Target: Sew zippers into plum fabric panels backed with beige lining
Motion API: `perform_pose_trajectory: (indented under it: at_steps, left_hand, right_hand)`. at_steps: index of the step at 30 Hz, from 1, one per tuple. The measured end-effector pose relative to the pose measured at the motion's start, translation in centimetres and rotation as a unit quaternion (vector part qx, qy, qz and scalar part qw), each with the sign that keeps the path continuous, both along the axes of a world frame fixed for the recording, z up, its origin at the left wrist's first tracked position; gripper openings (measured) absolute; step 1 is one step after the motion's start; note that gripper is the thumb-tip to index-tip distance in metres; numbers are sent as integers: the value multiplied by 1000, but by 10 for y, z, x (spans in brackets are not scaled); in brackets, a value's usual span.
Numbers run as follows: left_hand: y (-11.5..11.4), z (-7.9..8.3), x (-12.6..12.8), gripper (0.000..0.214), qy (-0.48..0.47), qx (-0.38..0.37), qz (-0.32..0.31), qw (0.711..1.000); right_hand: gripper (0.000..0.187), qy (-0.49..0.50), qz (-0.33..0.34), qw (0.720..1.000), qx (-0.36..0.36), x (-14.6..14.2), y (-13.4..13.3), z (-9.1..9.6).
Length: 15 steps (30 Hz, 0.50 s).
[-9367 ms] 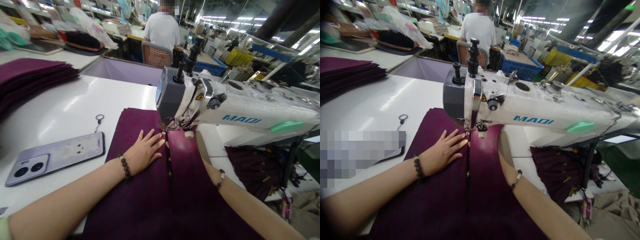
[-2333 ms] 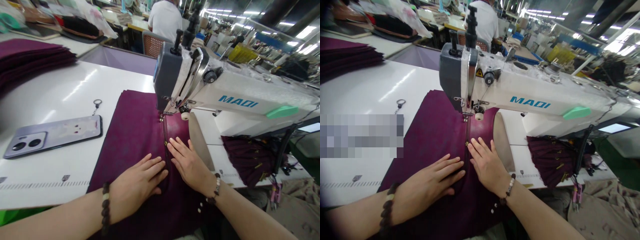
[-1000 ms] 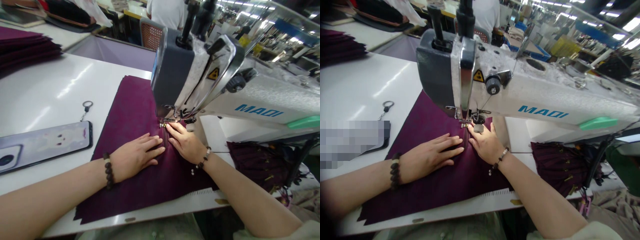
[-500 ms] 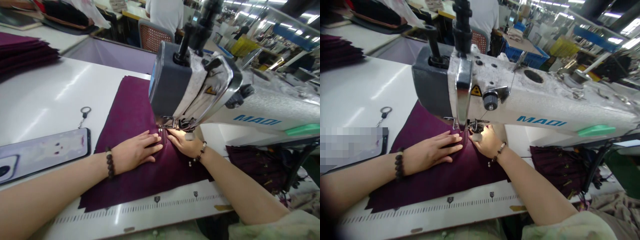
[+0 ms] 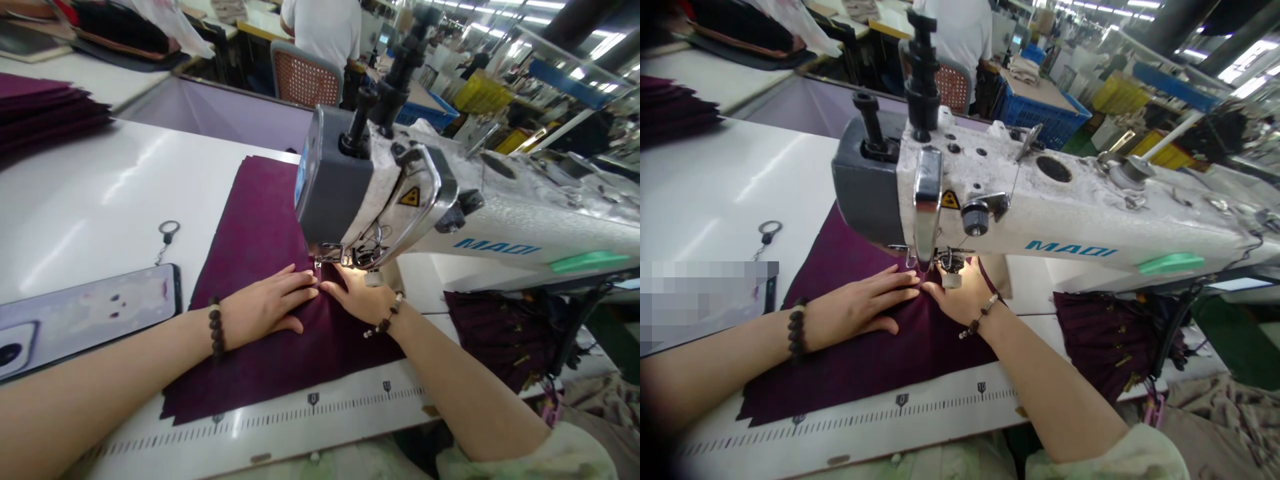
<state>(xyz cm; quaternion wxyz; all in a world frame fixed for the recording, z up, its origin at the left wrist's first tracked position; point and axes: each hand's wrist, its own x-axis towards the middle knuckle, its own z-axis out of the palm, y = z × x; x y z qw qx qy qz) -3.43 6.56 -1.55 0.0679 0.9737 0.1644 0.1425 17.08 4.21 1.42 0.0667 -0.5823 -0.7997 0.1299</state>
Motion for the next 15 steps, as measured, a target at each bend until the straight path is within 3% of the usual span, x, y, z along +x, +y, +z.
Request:
perform_pose_trajectory:
  at_steps: [8, 15]
  left_hand:
    - [-4, 2, 0, 31, 25, -3, -27, 999]
    - [-32, 9, 18, 43, 27, -13, 91, 995]
  right_hand:
    - [34, 6, 32, 999, -4, 2, 1, -1]
    - [33, 9, 20, 1000, -1, 2, -1, -1]
